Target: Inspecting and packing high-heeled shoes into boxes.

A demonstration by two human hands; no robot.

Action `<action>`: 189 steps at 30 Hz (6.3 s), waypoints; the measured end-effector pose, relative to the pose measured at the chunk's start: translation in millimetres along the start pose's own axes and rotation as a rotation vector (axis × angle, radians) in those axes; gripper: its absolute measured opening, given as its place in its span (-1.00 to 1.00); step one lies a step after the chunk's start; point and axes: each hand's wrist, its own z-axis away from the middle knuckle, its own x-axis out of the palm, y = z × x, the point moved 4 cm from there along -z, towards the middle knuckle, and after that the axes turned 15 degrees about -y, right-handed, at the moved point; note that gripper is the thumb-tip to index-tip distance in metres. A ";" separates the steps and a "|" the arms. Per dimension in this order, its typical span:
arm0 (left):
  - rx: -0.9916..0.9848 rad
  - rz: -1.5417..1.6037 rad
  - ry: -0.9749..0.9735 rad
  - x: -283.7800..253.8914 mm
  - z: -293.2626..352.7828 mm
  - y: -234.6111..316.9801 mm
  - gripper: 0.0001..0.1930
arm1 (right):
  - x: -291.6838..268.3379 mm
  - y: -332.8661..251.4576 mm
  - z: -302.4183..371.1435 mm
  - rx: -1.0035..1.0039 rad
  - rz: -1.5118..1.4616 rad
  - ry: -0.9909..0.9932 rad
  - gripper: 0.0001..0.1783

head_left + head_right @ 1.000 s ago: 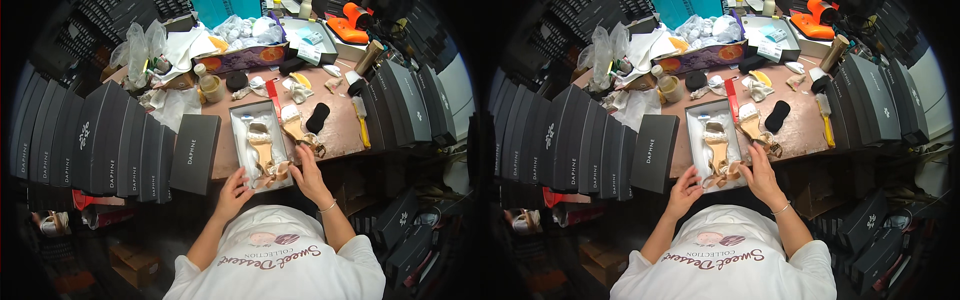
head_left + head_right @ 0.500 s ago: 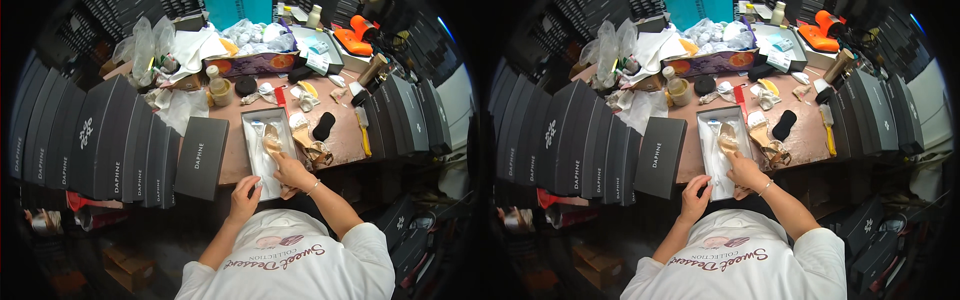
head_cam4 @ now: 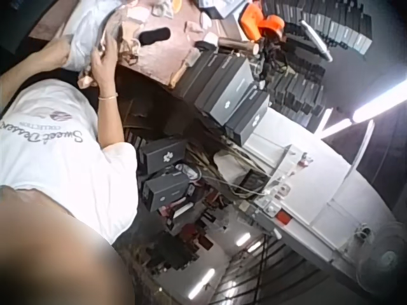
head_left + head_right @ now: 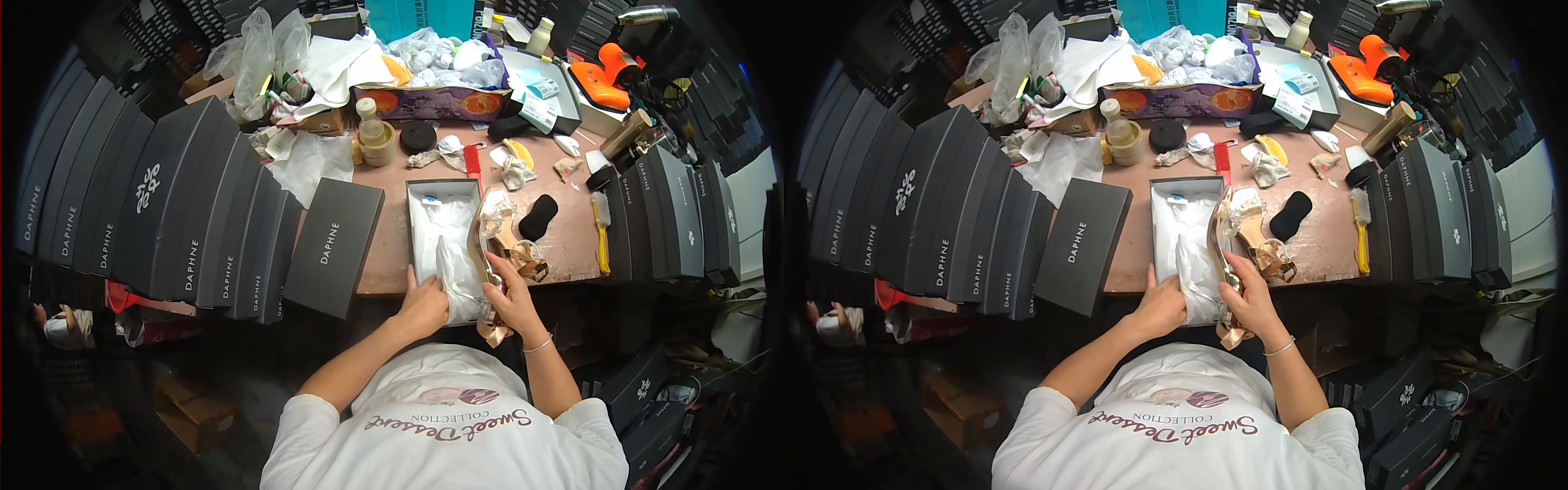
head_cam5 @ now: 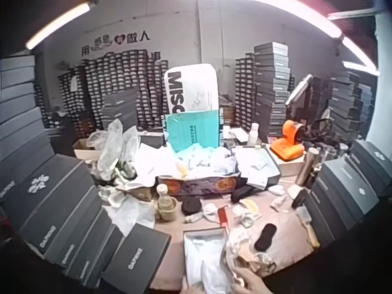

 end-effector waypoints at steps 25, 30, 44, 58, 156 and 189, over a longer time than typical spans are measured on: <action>-0.024 -0.035 0.376 -23.6 -29.0 6.8 -0.31 | -6.0 5.4 7.4 -0.110 -0.088 0.132 -0.39; 0.140 0.633 0.696 -11.1 -56.9 -23.6 -0.35 | -17.9 4.5 1.9 -0.143 -0.186 0.153 -0.39; -0.065 -0.588 0.090 -100.2 -77.0 -67.5 -0.80 | 14.4 -15.7 -16.4 0.060 0.575 -0.087 -0.43; 0.060 -0.559 0.123 -136.0 -111.2 -85.2 -0.79 | 52.1 24.1 -40.5 0.013 0.577 -0.166 -0.46; 0.772 0.091 1.002 -79.0 100.9 76.4 -0.59 | 79.3 -14.1 -23.1 -0.407 0.112 0.123 -0.49; 0.104 -0.586 -0.556 -26.2 -81.7 12.6 -0.74 | -69.6 38.4 21.4 -0.027 0.473 0.431 -0.24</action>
